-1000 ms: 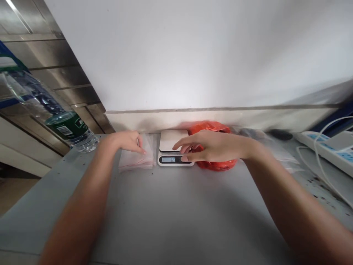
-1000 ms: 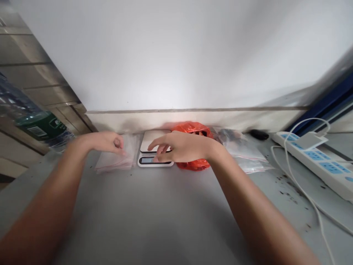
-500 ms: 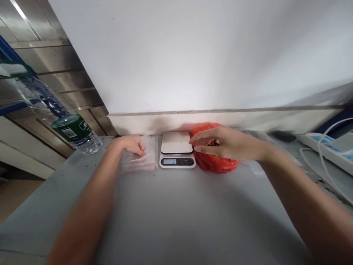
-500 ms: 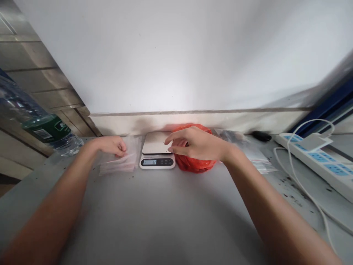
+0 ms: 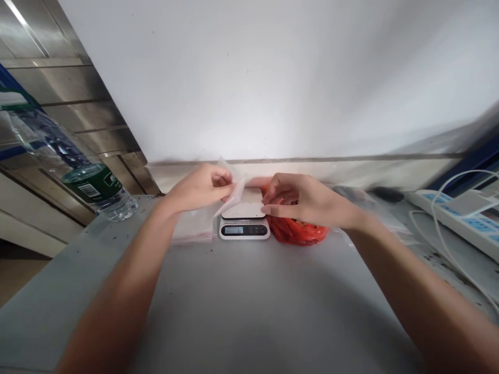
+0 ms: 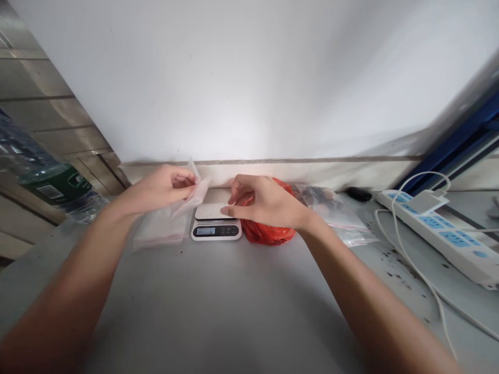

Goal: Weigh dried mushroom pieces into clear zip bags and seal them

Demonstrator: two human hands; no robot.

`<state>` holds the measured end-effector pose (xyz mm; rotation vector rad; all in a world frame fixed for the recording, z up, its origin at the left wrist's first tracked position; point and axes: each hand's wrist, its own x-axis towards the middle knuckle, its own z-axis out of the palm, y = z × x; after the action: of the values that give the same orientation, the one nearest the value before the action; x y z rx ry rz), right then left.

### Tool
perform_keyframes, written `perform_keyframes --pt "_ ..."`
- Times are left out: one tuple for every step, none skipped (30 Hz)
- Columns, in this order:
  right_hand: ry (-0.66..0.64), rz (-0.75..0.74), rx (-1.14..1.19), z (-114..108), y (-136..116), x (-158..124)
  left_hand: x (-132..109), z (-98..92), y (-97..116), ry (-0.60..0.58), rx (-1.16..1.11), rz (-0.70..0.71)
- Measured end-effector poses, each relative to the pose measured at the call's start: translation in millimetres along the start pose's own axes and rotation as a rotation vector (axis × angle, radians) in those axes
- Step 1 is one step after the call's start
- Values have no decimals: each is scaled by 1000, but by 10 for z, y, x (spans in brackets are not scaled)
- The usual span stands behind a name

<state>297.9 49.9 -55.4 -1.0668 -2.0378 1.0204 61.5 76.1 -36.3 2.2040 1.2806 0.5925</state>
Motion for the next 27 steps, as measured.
perform_keyframes --pt "14 25 70 27 -7 1 18 56 14 24 -25 17" --pt "32 51 129 53 -13 3 33 105 21 37 -32 17" --pt "50 78 176 76 -17 6 46 148 22 45 -35 14" --pt "61 106 212 95 -20 12 56 183 19 49 -37 7" --pt "65 131 243 109 -19 18 64 210 14 46 -41 0" --pt "69 150 273 118 -18 26 68 230 11 40 -50 -2" --pt "74 165 302 122 -16 32 68 242 9 32 -60 -3" --pt "78 179 327 122 -15 38 66 249 11 27 -65 -2" --pt "83 192 350 119 -16 41 62 251 15 25 -66 -1" --pt "83 202 371 114 -17 43 56 250 22 25 -62 -1" --pt "77 210 387 108 -19 42 49 249 28 20 -52 0" --pt "70 217 394 103 -20 41 42 248 31 4 -36 1" --pt "64 220 386 98 -18 39 38 250 29 -24 -16 3" --pt "64 219 360 93 -14 37 37 255 18 -55 -1 3" --pt "65 218 324 87 -7 37 39 265 -2 -81 9 -2" --pt "68 219 285 78 4 37 46 277 -31 -94 15 -14" --pt "72 222 254 67 18 39 56 292 -69 -99 17 -32" --pt "77 225 236 51 34 42 69 304 -111 -94 14 -55" --pt "83 227 230 32 51 45 83 313 -156 -93 18 -77" --pt "91 226 230 10 68 48 95 313 -198 -93 29 -94" --pt "101 222 229 -14 85 50 105 303 -236 -89 48 -106" --pt "112 217 223 -40 100 52 109 282 -265 -78 72 -113" --pt "120 212 215 -65 113 52 108 250 -286 -56 100 -117" --pt "129 210 207 -90 124 50 101 209 -299 -32 133 -122" --pt "137 211 202 -112 133 48 89 162 -305 -17 167 -127" --pt "144 215 198 -132 139 46 72 112 -308 -18 196 -136" --pt "151 219 194 -149 145 44 53 61 -309 -35 222 -148"
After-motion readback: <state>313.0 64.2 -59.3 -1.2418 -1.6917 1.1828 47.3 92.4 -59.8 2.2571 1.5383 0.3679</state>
